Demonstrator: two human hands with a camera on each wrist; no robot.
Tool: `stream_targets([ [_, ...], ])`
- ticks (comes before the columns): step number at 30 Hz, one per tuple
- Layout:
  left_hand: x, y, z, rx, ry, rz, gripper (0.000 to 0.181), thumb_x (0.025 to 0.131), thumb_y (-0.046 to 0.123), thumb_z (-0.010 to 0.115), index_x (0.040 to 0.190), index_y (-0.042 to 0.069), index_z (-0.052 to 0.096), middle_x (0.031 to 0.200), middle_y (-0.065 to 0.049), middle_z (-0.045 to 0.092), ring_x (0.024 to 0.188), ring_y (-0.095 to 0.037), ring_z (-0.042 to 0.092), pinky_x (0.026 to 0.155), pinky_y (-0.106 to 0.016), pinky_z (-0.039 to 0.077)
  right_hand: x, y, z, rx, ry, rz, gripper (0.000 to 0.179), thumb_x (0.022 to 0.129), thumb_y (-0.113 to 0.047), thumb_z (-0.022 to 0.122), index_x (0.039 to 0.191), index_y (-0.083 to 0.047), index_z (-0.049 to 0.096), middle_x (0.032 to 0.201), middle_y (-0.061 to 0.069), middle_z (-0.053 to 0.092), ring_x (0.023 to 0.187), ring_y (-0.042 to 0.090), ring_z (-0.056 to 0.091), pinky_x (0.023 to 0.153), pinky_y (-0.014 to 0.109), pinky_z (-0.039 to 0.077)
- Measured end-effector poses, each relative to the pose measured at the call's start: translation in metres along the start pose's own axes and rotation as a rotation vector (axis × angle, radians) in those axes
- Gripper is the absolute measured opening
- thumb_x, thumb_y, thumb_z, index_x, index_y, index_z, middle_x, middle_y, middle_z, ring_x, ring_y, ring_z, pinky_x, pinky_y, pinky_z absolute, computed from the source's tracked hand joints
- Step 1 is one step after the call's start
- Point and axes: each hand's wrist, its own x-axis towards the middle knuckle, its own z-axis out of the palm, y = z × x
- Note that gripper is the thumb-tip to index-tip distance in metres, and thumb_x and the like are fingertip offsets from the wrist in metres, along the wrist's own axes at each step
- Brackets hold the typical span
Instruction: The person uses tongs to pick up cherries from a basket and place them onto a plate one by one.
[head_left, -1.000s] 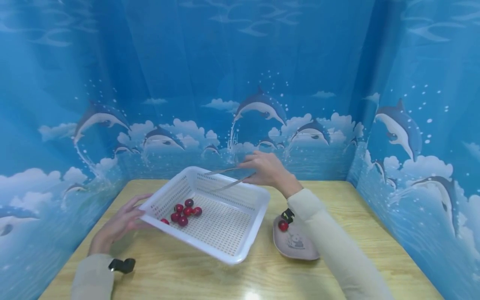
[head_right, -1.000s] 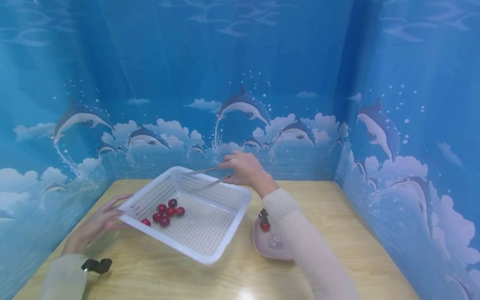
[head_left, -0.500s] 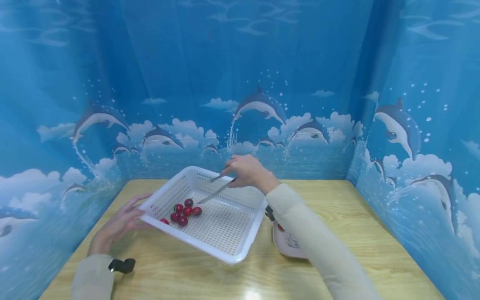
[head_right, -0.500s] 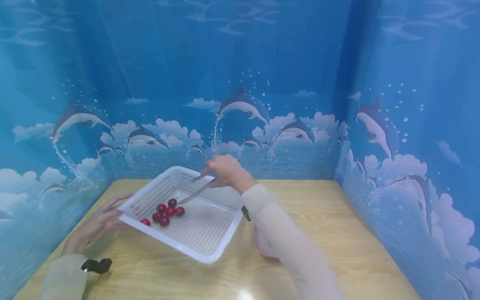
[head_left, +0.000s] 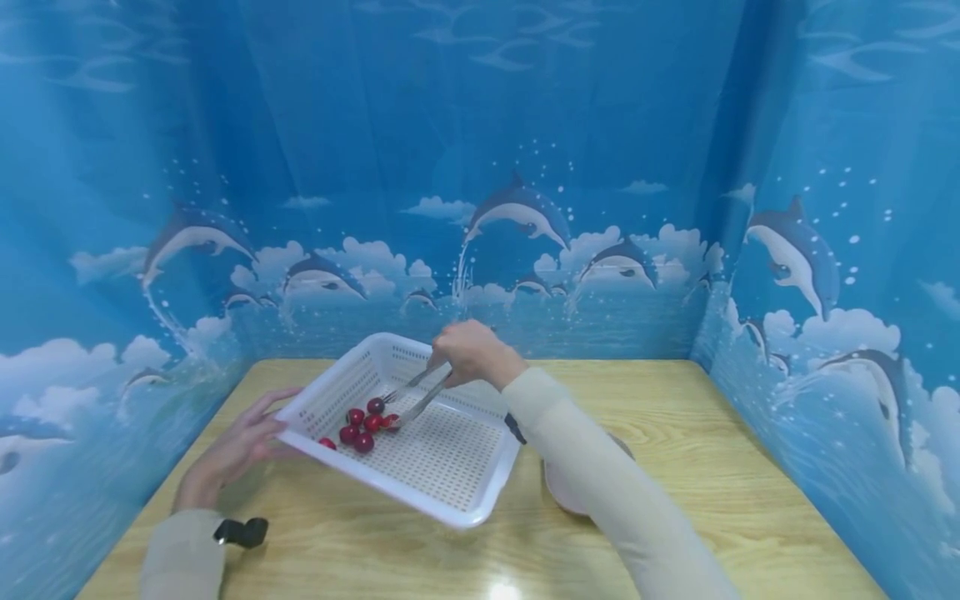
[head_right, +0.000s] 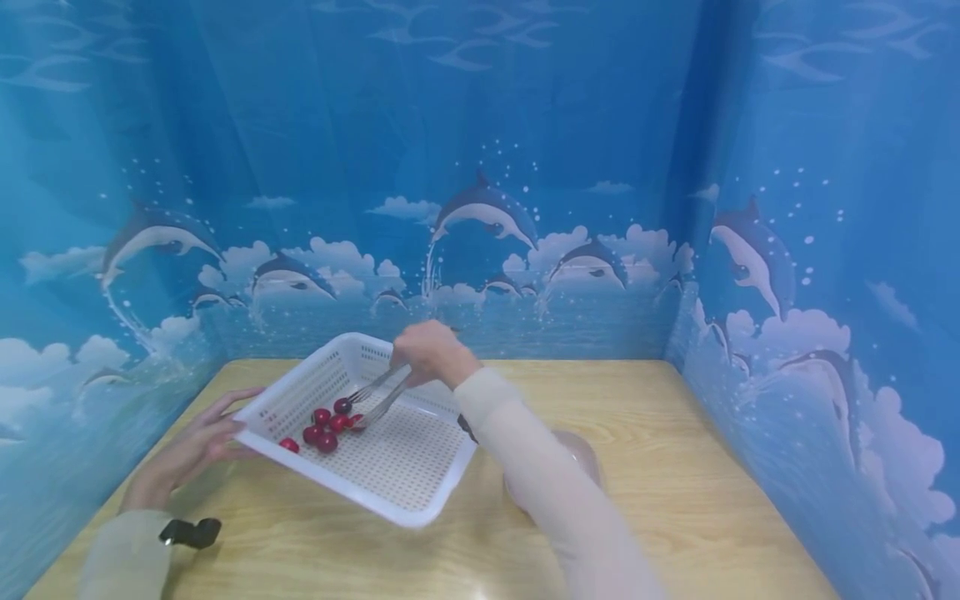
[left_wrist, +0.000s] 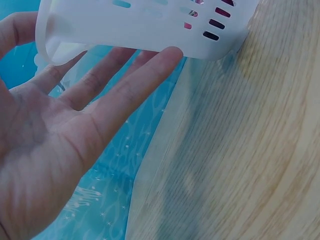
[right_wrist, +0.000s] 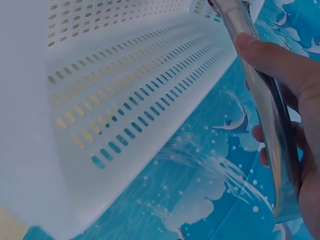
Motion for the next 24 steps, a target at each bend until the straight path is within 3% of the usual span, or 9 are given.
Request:
stream_targets([
  [14,0.0,0.0,-0.001,0.014,0.016,-0.013,0.056,0.11,0.007,0.038,0.163,0.011,0.023,0.142,0.015,0.05,0.122,-0.007,0.063,0.097,-0.044,0.062,0.017,-0.021,0.001,-0.095,-0.082,-0.026,0.036,0.084,-0.042,0.084,0.119,-0.035,0.077,0.118,-0.01,0.077,0.1,0.009,0.073,0.085,0.026,0.063],
  [24,0.001,-0.002,-0.002,-0.069,-0.039,0.044,0.053,0.108,0.001,0.035,0.16,0.014,0.031,0.144,0.012,0.053,0.123,-0.013,0.065,0.098,-0.043,0.062,0.017,-0.021,0.003,-0.092,-0.116,-0.018,0.036,0.085,-0.041,0.084,0.119,-0.034,0.077,0.117,-0.01,0.078,0.099,0.009,0.073,0.082,0.025,0.063],
])
